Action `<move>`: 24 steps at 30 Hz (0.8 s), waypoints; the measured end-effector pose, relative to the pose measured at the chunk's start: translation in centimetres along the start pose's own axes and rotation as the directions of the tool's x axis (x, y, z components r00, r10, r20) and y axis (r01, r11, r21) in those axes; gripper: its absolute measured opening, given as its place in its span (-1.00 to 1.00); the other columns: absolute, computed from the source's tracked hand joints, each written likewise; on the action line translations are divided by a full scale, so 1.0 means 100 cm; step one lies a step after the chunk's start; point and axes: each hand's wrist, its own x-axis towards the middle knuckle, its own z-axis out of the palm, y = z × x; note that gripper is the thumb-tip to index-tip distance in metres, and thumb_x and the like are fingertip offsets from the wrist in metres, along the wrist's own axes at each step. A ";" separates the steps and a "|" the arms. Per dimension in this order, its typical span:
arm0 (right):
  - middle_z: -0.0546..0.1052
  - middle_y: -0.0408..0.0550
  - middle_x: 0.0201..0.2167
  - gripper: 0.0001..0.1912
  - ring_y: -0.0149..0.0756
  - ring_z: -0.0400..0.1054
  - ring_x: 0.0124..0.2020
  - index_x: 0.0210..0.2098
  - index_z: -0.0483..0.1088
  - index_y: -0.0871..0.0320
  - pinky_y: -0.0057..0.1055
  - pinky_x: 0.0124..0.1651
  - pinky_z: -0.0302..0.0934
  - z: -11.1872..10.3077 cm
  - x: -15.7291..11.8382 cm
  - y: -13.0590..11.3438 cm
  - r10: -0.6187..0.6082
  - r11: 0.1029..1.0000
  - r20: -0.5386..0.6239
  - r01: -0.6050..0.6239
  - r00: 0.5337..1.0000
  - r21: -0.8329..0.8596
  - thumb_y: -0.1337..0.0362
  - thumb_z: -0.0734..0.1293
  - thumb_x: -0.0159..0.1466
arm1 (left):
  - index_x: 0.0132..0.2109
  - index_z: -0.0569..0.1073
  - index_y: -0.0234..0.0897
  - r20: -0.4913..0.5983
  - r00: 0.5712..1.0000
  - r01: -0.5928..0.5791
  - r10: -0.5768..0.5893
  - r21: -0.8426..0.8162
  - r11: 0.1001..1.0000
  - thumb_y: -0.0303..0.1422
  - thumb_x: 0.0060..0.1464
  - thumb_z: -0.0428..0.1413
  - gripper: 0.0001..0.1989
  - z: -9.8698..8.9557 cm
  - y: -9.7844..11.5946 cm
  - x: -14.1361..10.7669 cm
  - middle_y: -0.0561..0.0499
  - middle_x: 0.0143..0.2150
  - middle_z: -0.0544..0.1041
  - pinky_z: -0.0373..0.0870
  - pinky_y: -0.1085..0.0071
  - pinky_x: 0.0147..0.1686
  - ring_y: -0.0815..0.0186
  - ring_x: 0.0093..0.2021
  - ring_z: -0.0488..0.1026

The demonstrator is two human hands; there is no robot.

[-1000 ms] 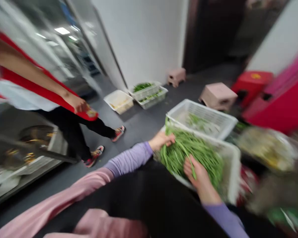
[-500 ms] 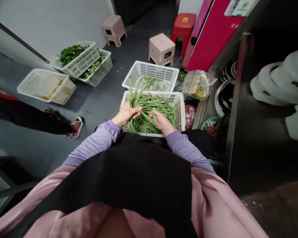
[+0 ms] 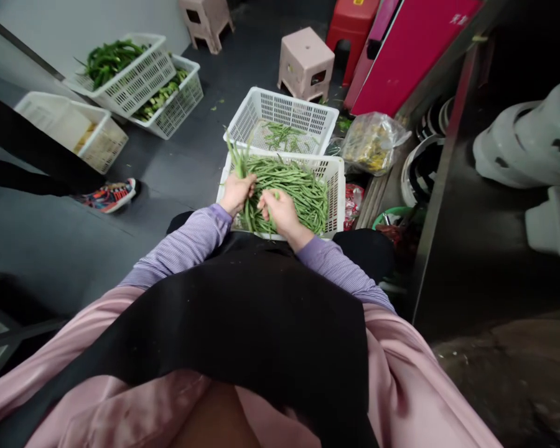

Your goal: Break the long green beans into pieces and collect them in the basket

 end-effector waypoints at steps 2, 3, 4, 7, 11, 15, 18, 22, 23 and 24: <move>0.33 -0.30 -0.62 -0.58 -0.55 0.11 -0.70 -0.40 0.27 0.12 -0.57 -0.65 0.00 -0.017 0.007 0.002 0.114 0.993 0.021 -0.114 0.993 0.002 0.02 0.53 0.21 | -0.33 0.33 -0.22 -0.027 0.998 0.057 -0.063 -0.179 0.982 -0.30 0.06 0.36 -0.69 -0.007 0.003 0.012 0.22 -0.63 0.22 0.18 0.54 -0.65 0.49 -0.67 0.20; 0.28 -0.32 -0.65 -0.56 -0.55 0.07 -0.71 -0.41 0.28 0.12 -0.57 -0.66 -0.03 -0.025 0.008 0.004 0.166 0.986 0.050 -0.165 0.985 -0.012 0.02 0.56 0.16 | -0.31 0.33 -0.22 -0.045 0.995 0.076 -0.090 -0.244 0.967 -0.27 0.06 0.37 -0.67 -0.010 0.005 0.017 0.24 -0.63 0.21 0.13 0.56 -0.68 0.52 -0.68 0.16; 0.24 -0.34 -0.67 -0.54 -0.56 0.03 -0.72 -0.41 0.29 0.13 -0.57 -0.68 -0.08 -0.032 0.008 0.008 0.210 0.977 0.091 -0.208 0.973 -0.038 0.03 0.59 0.11 | -0.30 0.32 -0.22 -0.062 0.992 0.090 -0.112 -0.293 0.952 -0.25 0.06 0.38 -0.64 -0.012 0.007 0.022 0.24 -0.62 0.21 0.09 0.56 -0.69 0.54 -0.69 0.13; 0.19 -0.34 -0.71 -0.51 -0.57 -0.02 -0.72 -0.47 0.28 0.13 -0.57 -0.70 -0.16 -0.042 -0.002 0.021 0.300 0.953 0.237 -0.276 0.924 -0.129 0.02 0.62 0.05 | -0.30 0.29 -0.22 -0.090 0.984 0.110 -0.152 -0.356 0.928 -0.21 0.06 0.38 -0.61 -0.013 0.011 0.030 0.24 -0.61 0.21 0.04 0.55 -0.71 0.55 -0.70 0.11; 0.19 -0.30 -0.73 -0.47 -0.57 -0.03 -0.73 -0.55 0.20 0.12 -0.57 -0.70 -0.13 -0.048 -0.012 0.027 0.391 0.920 0.362 -0.365 0.846 -0.141 0.01 0.58 0.11 | -0.27 0.29 -0.21 -0.147 0.978 0.085 -0.145 -0.357 0.930 -0.14 0.10 0.35 -0.60 -0.008 0.007 0.033 0.23 -0.60 0.21 0.08 0.54 -0.70 0.53 -0.68 0.16; 0.20 -0.32 -0.73 -0.59 -0.57 -0.03 -0.74 -0.47 0.31 0.17 -0.60 -0.70 -0.13 -0.062 -0.012 0.023 0.463 0.885 0.345 -0.447 0.817 -0.128 0.13 0.59 0.12 | -0.26 0.30 -0.21 -0.205 0.966 0.071 -0.155 -0.366 0.928 -0.08 0.10 0.33 -0.59 -0.007 0.003 0.038 0.23 -0.60 0.20 0.07 0.54 -0.71 0.52 -0.68 0.17; 0.22 -0.31 -0.72 -0.61 -0.57 0.01 -0.74 -0.48 0.31 0.17 -0.59 -0.69 -0.09 -0.068 -0.013 0.025 0.420 0.905 0.297 -0.422 0.857 -0.063 0.17 0.59 0.13 | -0.28 0.29 -0.22 -0.238 0.960 0.051 -0.148 -0.372 0.927 -0.14 0.12 0.33 -0.62 -0.012 0.004 0.042 0.24 -0.59 0.20 0.06 0.54 -0.70 0.54 -0.68 0.15; 0.14 -0.35 -0.74 -0.61 -0.57 -0.04 -0.74 -0.51 0.24 0.13 -0.60 -0.68 -0.07 -0.065 -0.009 0.031 0.220 0.965 -0.048 -0.210 0.974 0.159 0.16 0.50 0.23 | -0.30 0.29 -0.22 -0.249 0.963 0.023 -0.107 -0.318 0.948 -0.27 0.13 0.33 -0.68 -0.014 0.006 0.030 0.24 -0.60 0.21 0.09 0.55 -0.69 0.54 -0.68 0.15; 0.12 -0.36 -0.74 -0.62 -0.56 -0.05 -0.73 -0.51 0.23 0.12 -0.60 -0.68 -0.07 -0.064 -0.005 0.032 0.185 0.968 -0.154 -0.153 0.970 0.198 0.17 0.47 0.26 | -0.30 0.29 -0.22 -0.243 0.966 0.009 -0.086 -0.300 0.954 -0.30 0.13 0.33 -0.68 -0.013 0.006 0.024 0.24 -0.60 0.22 0.10 0.55 -0.69 0.53 -0.68 0.16; 0.11 -0.36 -0.74 -0.63 -0.56 -0.05 -0.73 -0.51 0.22 0.12 -0.60 -0.68 -0.06 -0.063 -0.001 0.033 0.159 0.970 -0.245 -0.105 0.956 0.219 0.19 0.45 0.28 | -0.30 0.30 -0.22 -0.232 0.971 -0.006 -0.063 -0.284 0.959 -0.31 0.12 0.33 -0.69 -0.011 0.007 0.017 0.24 -0.60 0.22 0.11 0.55 -0.68 0.53 -0.68 0.17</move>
